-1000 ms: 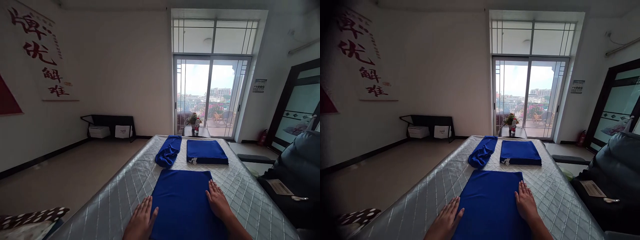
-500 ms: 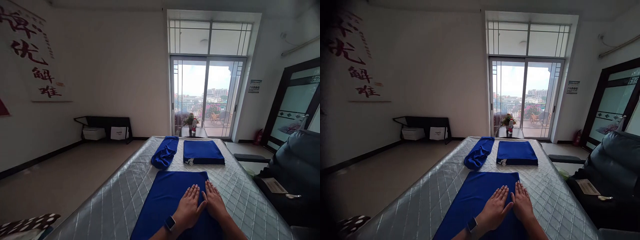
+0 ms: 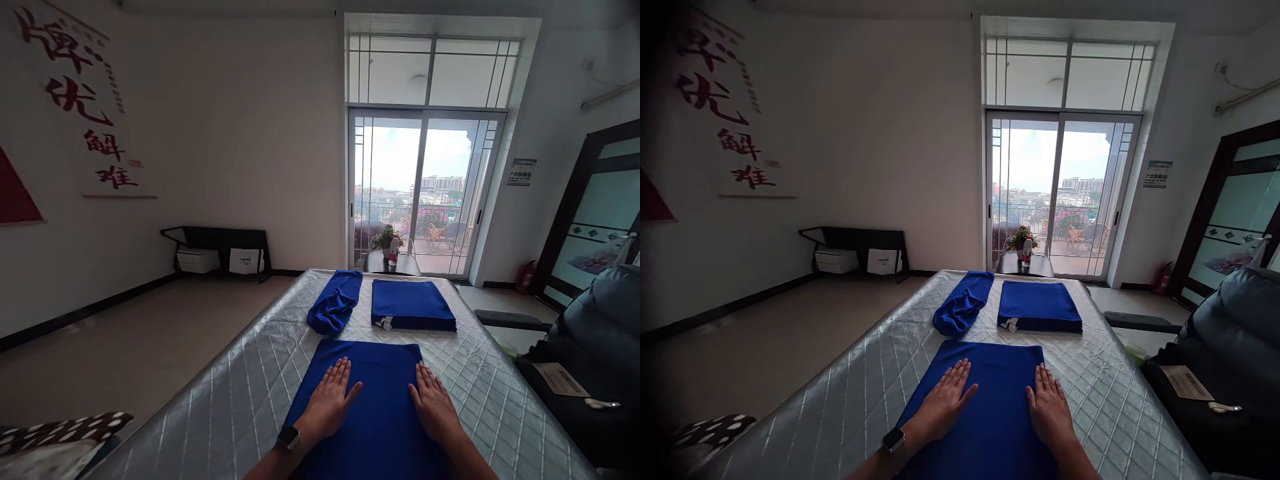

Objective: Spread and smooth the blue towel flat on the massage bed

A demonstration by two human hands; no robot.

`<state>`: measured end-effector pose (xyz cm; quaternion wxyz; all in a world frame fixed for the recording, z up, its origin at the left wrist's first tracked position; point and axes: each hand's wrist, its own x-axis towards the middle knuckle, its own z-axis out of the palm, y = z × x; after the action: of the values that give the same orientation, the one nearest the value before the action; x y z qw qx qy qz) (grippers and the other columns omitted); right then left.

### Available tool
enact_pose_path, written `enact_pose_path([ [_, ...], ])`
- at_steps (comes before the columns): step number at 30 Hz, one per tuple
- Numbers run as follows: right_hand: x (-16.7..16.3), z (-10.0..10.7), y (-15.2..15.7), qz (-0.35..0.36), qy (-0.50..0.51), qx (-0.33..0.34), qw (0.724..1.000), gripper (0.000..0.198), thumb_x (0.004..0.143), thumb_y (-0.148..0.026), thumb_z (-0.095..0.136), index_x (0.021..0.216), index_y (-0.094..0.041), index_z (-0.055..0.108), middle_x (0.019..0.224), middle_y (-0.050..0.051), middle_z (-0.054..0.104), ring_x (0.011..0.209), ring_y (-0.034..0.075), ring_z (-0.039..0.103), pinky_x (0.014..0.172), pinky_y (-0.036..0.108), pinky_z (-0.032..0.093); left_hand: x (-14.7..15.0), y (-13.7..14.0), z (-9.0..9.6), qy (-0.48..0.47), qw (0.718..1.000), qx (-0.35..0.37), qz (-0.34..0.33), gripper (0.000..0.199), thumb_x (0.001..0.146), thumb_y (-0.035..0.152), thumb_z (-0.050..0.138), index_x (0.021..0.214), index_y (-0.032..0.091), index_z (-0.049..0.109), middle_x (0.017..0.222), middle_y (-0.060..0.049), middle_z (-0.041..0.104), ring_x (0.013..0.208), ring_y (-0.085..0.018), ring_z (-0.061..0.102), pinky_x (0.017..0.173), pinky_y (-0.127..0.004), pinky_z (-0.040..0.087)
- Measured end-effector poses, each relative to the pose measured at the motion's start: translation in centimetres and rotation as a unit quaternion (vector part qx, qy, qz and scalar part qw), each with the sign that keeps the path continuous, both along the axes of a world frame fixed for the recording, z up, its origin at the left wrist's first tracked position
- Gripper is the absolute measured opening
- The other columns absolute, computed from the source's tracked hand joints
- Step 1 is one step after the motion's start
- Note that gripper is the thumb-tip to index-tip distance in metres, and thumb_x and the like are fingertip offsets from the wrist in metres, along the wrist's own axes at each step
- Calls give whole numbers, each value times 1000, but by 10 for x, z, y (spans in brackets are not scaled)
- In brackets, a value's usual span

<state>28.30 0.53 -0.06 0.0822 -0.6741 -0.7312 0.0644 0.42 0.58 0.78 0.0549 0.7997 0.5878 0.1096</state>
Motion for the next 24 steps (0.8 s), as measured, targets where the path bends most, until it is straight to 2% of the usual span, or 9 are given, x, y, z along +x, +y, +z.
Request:
enact_pose_path([
  [8, -1, -1, 2, -14, -9, -11, 1000, 69, 97, -46, 16, 155, -10, 22, 162, 6, 18, 149, 19, 16, 122, 39, 10, -42, -9, -2, 4, 999, -8, 48, 81, 98, 64, 14, 152, 4, 22, 160, -16, 20, 149, -27, 19, 122, -47, 22],
  [15, -2, 3, 0, -17, -10, -7, 1000, 68, 97, -46, 15, 155, -10, 21, 162, 5, 18, 149, 18, 15, 122, 38, 12, -58, -6, -15, -13, 997, 16, 71, 79, 98, 64, 15, 152, 6, 26, 160, -16, 23, 148, -27, 22, 120, -49, 24],
  [21, -2, 4, -2, -5, -8, 0, 1000, 68, 97, -47, 17, 155, -11, 22, 162, 4, 18, 149, 18, 15, 122, 37, 11, -70, 2, -25, -32, 993, 44, 104, 74, 99, 61, 23, 153, 11, 28, 158, -17, 32, 147, -28, 26, 119, -49, 27],
  [24, 1, 5, -1, -6, 8, 11, 1000, 67, 98, -47, 17, 156, -13, 22, 162, 4, 18, 149, 18, 15, 122, 38, 14, -74, 3, -27, -36, 992, 43, 110, 75, 99, 60, 23, 152, 9, 29, 158, -18, 30, 147, -29, 27, 119, -48, 27],
])
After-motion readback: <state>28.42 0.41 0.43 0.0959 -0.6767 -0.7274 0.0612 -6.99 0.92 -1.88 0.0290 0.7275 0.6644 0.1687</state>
